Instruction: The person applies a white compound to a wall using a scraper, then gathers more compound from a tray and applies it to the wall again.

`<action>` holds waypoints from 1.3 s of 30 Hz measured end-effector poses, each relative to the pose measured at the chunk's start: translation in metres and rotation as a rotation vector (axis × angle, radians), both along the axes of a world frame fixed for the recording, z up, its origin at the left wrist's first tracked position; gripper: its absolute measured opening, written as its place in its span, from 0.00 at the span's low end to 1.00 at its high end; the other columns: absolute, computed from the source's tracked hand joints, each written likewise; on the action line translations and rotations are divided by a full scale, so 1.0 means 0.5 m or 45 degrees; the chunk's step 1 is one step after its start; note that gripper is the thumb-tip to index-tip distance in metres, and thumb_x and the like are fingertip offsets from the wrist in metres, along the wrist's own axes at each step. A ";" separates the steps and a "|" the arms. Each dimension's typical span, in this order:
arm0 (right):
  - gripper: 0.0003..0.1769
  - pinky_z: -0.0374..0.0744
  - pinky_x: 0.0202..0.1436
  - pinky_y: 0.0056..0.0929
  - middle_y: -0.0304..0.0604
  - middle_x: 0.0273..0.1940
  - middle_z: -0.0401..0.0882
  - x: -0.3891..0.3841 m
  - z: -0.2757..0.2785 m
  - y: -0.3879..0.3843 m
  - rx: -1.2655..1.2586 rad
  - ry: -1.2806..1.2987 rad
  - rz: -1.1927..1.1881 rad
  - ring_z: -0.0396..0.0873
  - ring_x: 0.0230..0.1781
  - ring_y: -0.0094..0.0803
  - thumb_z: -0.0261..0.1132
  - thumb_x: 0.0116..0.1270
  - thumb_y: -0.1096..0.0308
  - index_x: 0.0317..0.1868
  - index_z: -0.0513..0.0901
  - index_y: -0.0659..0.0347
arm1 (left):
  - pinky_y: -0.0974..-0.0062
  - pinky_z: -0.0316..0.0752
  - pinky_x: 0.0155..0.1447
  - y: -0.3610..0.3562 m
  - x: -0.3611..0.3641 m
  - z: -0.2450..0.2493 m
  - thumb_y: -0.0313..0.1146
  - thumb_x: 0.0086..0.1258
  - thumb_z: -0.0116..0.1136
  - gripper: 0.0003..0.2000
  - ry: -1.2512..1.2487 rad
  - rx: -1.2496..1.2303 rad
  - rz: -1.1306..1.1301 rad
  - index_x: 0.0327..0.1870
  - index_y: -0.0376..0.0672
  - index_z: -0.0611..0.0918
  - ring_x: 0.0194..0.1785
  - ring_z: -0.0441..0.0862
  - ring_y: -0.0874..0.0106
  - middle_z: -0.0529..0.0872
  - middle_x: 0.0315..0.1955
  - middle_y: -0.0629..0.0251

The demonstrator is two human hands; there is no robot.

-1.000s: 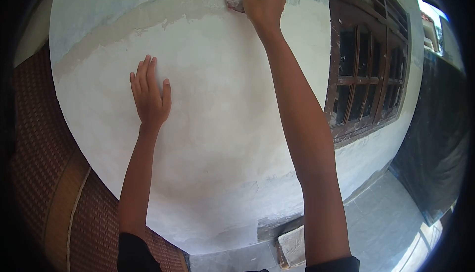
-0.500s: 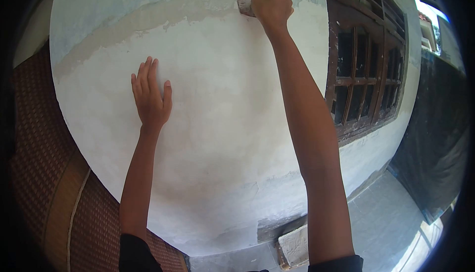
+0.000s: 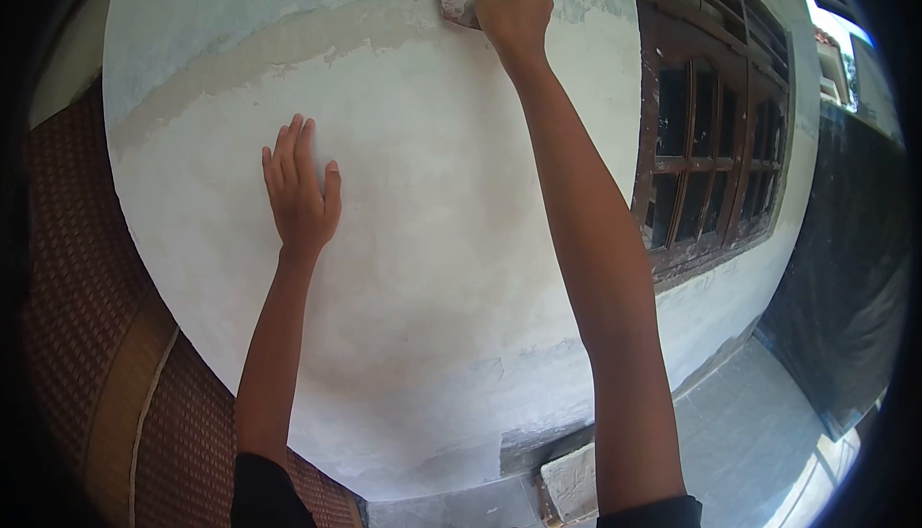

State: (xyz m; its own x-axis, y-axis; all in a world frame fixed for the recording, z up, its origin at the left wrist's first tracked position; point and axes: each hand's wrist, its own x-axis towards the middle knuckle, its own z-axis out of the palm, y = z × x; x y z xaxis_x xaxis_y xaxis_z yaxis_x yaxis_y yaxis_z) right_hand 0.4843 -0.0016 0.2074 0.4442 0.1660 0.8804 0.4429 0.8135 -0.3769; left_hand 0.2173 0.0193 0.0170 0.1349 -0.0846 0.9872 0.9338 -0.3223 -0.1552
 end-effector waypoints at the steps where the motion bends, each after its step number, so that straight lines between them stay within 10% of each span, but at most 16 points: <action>1: 0.28 0.85 0.47 0.34 0.54 0.49 0.85 -0.017 -0.004 0.007 -0.009 -0.132 0.001 0.86 0.46 0.39 0.72 0.67 0.62 0.64 0.72 0.60 | 0.49 0.50 0.82 0.000 0.002 0.001 0.35 0.73 0.53 0.28 -0.004 0.012 0.029 0.75 0.42 0.68 0.78 0.62 0.60 0.69 0.74 0.60; 39: 0.27 0.81 0.59 0.38 0.60 0.51 0.84 0.007 -0.054 0.013 0.077 0.050 -0.098 0.86 0.51 0.47 0.69 0.68 0.65 0.64 0.70 0.60 | 0.49 0.45 0.83 0.000 -0.001 -0.002 0.34 0.75 0.50 0.28 0.007 -0.027 0.001 0.76 0.43 0.65 0.80 0.57 0.59 0.65 0.76 0.60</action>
State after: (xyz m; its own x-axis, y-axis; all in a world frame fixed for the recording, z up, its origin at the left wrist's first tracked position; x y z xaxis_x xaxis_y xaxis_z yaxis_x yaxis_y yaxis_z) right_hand 0.4877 0.0051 0.1803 0.4883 0.0769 0.8693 0.4909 0.7994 -0.3464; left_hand 0.2170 0.0191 0.0162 0.1403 -0.0638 0.9880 0.9332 -0.3250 -0.1535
